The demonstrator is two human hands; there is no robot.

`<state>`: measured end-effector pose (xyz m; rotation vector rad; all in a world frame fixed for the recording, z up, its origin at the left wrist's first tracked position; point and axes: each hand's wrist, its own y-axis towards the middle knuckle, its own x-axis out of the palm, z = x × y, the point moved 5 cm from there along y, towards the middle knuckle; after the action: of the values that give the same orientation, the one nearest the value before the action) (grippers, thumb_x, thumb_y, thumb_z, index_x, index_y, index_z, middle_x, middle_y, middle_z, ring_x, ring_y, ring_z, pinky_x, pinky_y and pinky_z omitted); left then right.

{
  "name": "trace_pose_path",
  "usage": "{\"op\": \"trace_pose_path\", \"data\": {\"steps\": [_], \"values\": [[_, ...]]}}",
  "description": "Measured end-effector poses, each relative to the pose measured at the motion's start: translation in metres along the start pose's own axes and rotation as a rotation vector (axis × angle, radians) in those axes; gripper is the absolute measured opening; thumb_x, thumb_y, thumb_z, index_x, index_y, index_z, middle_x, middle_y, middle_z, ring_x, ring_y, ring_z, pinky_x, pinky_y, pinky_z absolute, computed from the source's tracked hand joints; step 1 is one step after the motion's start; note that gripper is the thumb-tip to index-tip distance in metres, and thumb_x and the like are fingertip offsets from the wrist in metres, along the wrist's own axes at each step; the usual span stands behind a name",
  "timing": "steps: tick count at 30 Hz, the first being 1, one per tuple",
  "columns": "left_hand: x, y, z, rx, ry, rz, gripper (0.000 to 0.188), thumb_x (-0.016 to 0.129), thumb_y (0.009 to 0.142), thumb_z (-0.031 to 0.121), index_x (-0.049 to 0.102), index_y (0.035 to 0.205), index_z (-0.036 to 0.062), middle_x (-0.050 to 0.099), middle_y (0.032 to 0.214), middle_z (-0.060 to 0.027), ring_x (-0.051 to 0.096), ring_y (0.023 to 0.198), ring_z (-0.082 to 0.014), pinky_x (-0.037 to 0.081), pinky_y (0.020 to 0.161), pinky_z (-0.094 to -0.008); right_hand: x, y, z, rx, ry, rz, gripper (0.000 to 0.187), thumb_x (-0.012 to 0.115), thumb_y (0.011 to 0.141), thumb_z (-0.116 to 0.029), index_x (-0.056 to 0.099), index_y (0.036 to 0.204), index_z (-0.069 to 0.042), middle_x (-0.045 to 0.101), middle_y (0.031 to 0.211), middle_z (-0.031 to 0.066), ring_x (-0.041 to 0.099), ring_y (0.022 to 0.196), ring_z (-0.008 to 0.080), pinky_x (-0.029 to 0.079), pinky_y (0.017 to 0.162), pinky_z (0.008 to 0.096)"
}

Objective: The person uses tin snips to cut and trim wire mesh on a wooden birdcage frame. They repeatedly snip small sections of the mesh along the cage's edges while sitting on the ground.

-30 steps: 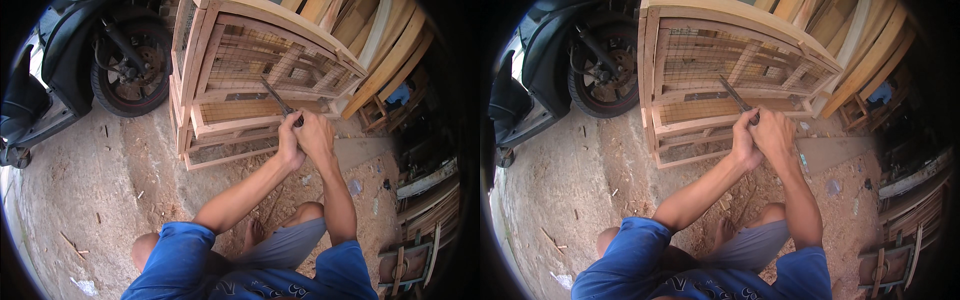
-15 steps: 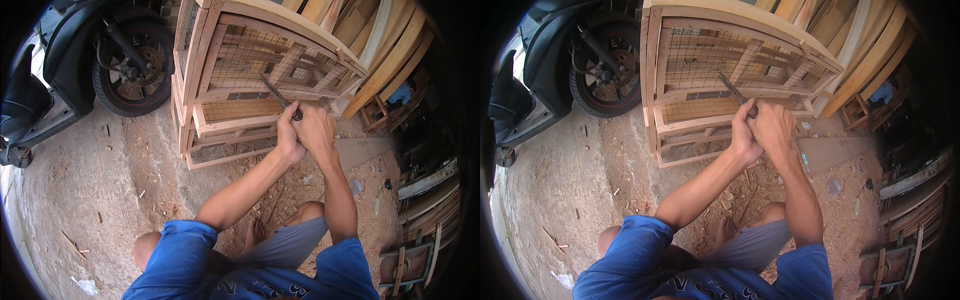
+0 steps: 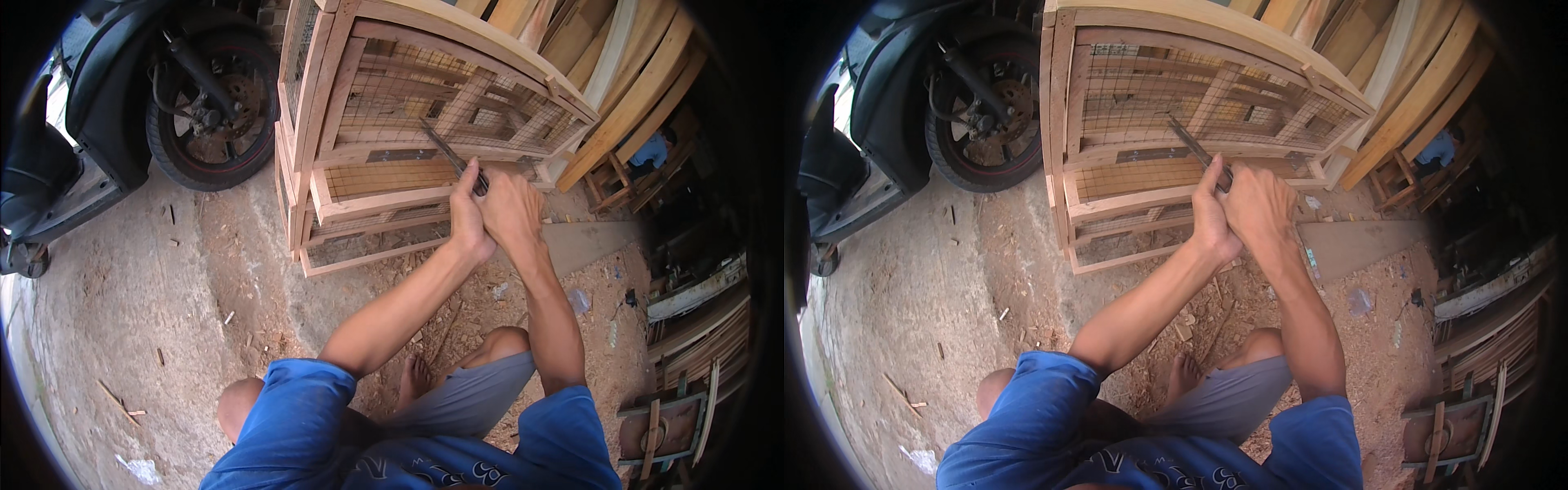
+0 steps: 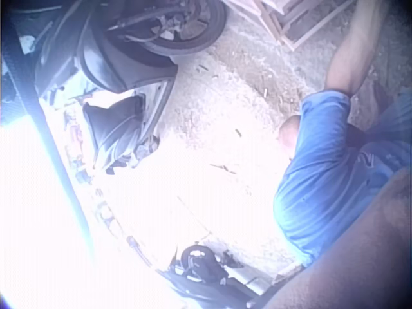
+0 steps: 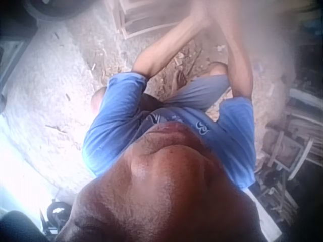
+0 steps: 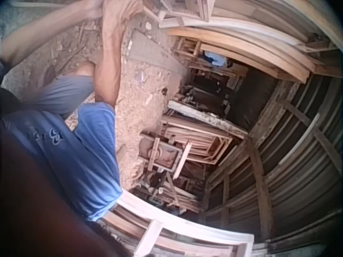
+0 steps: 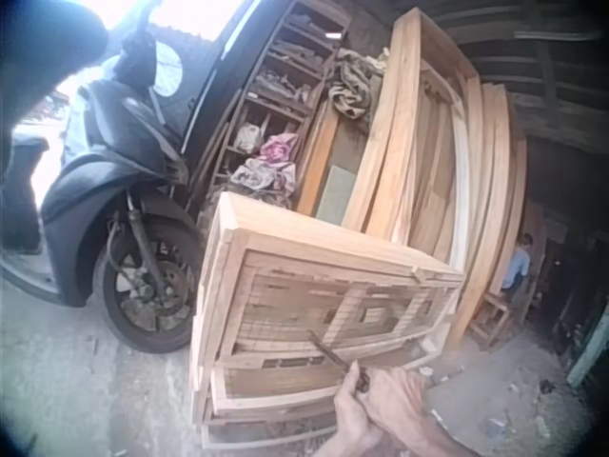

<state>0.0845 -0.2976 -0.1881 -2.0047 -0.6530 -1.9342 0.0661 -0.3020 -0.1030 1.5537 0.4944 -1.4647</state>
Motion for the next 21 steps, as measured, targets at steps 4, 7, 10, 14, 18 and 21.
{"op": "trace_pose_path", "data": {"steps": [4,7,10,14,18,21], "values": [[0.000,0.000,0.006,-0.025,0.014,-0.010,0.045,0.057,0.094,0.052,0.058,0.109,0.0098,0.063,0.111,-0.0104,0.059,0.109,-0.0270,0.045,0.101,-0.0447,0.002,0.002,-0.003,-0.026,-0.004,0.039,0.034,0.069,0.081,-0.034,0.072,0.093,-0.003,0.070,0.081,0.0215,0.070,0.077,0.0413,0.054,0.067,0.0496],[0.000,-0.001,0.008,-0.036,0.016,-0.008,0.041,0.057,0.094,0.049,0.059,0.106,0.0107,0.063,0.108,-0.0094,0.059,0.107,-0.0260,0.045,0.100,-0.0441,0.004,0.002,-0.002,-0.012,0.030,0.058,0.034,0.070,0.080,-0.034,0.072,0.094,-0.003,0.070,0.081,0.0215,0.070,0.077,0.0409,0.054,0.067,0.0493],[0.000,0.000,0.008,-0.036,0.019,0.011,0.036,0.057,0.094,0.047,0.060,0.102,0.0116,0.064,0.103,-0.0082,0.060,0.104,-0.0248,0.046,0.099,-0.0433,0.004,0.002,-0.002,-0.025,0.044,0.062,0.035,0.070,0.080,-0.034,0.073,0.096,-0.003,0.070,0.080,0.0218,0.070,0.078,0.0408,0.054,0.067,0.0490],[0.000,0.000,0.011,-0.016,0.027,0.073,0.033,0.056,0.094,0.045,0.060,0.096,0.0123,0.064,0.099,-0.0068,0.060,0.100,-0.0233,0.046,0.096,-0.0423,0.005,0.001,-0.004,-0.052,0.062,0.069,0.035,0.069,0.081,-0.032,0.072,0.095,0.000,0.069,0.078,0.0235,0.069,0.075,0.0417,0.054,0.066,0.0490],[-0.001,-0.004,0.013,-0.038,0.067,0.103,0.032,0.056,0.095,0.042,0.059,0.094,0.0106,0.063,0.097,-0.0077,0.060,0.098,-0.0230,0.048,0.093,-0.0407,0.011,0.000,-0.005,-0.104,0.043,0.084,0.033,0.066,0.082,-0.029,0.072,0.091,0.003,0.068,0.076,0.0261,0.069,0.073,0.0428,0.054,0.065,0.0500],[-0.005,-0.004,0.015,-0.019,0.094,0.125,0.032,0.055,0.096,0.041,0.058,0.095,0.0090,0.063,0.096,-0.0090,0.060,0.097,-0.0235,0.049,0.091,-0.0397,0.018,0.001,-0.003,-0.098,0.036,0.054,0.032,0.064,0.082,-0.027,0.071,0.087,0.004,0.067,0.076,0.0272,0.069,0.073,0.0435,0.054,0.065,0.0506]]}}
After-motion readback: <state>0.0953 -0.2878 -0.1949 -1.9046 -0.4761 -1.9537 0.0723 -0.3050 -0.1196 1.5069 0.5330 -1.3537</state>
